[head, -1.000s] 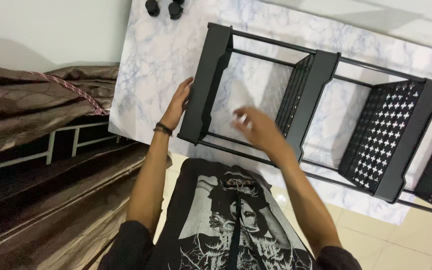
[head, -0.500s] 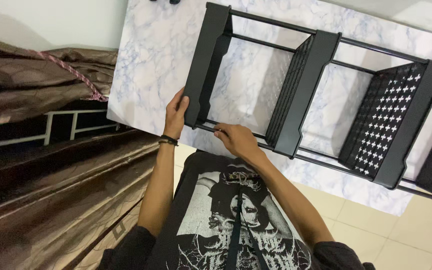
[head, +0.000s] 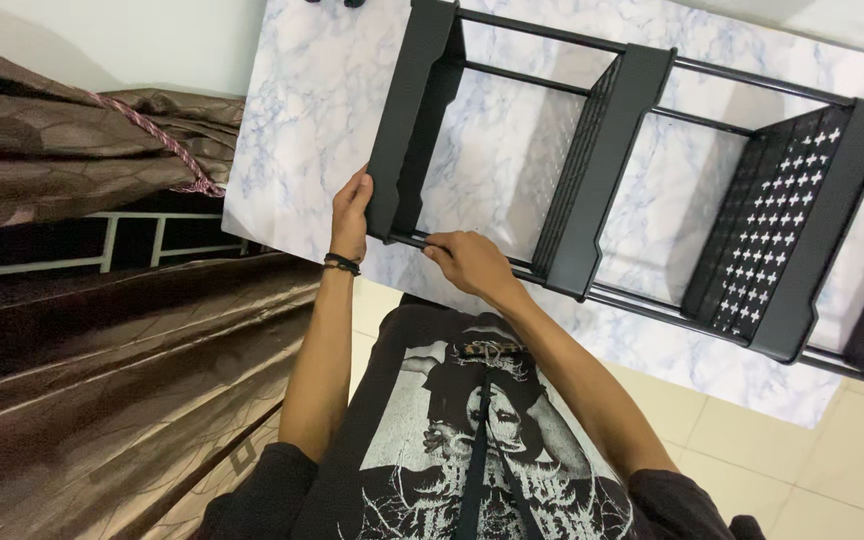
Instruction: The person assembles a black plastic shoe rack by inserting rods into slots on the side panels and attaching the panels to the frame. The person handles rods, side panels, and the main frame, progressively building the structure on a marble-patterned table.
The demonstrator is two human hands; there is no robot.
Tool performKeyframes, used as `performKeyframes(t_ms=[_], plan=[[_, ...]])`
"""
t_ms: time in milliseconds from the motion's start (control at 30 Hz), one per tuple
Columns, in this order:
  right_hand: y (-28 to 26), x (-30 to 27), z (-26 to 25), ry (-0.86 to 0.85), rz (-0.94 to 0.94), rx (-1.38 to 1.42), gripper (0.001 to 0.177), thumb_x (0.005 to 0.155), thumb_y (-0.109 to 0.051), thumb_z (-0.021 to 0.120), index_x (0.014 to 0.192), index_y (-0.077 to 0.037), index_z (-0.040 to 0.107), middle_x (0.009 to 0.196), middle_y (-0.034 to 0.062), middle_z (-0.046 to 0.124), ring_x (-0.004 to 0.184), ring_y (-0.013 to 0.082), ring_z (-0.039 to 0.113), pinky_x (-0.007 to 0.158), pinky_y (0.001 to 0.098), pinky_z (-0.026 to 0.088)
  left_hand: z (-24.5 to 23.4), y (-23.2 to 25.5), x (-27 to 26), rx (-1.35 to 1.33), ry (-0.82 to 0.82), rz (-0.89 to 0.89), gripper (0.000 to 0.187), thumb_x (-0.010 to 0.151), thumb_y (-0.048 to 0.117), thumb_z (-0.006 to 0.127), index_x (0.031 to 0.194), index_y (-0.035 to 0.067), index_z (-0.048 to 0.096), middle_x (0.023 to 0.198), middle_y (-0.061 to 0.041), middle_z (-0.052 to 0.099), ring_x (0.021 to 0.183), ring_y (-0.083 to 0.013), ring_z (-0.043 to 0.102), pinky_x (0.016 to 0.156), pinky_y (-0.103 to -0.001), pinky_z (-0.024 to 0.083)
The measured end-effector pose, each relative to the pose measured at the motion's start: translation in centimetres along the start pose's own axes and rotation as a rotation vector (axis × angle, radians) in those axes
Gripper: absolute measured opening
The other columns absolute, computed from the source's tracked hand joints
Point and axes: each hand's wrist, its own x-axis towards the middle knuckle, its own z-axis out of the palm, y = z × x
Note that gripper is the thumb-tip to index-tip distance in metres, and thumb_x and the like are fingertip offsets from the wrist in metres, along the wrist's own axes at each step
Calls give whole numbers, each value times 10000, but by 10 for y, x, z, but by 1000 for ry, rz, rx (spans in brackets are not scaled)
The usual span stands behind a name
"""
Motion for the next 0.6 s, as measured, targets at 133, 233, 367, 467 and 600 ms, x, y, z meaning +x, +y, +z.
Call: performKeyframes(t_ms=[133,233,367,467,600], plan=[[0,-4,4,123,-105,-45,283,953,-302,636,1089,-94,771,828,183,723,753,406,682,677,503,518,1,-1,0,-56,15,-25,490,1069,264,554,1433,-63,570,1291,-111,687,1119,-150,645,1004,-270,493],[0,-9,8,192,-152,-72,289,947,-298,638,1092,-84,768,880,177,738,770,401,690,675,504,524,2,1,2,-75,57,-60,486,1057,262,567,1417,-64,585,1276,-110,695,1097,-151,648,989,-271,494],[3,-11,11,209,-180,-111,288,963,-296,629,1093,-72,754,928,169,751,813,398,693,691,508,523,-1,-3,3,-57,101,-63,464,1044,270,579,1369,-58,620,1256,-104,707,1077,-152,662,970,-265,502],[10,-9,11,190,-211,-90,294,961,-282,629,1121,-68,750,925,186,747,828,403,693,715,505,526,-1,-8,3,-42,135,-40,448,1044,280,590,1308,-74,664,1197,-111,728,1023,-153,669,930,-271,516],[15,-2,10,129,-186,-33,281,962,-291,627,1115,-88,747,939,185,748,852,403,701,759,500,537,-2,-13,7,5,161,14,451,1061,297,603,1266,-94,697,1103,-103,737,941,-132,642,857,-268,511]])
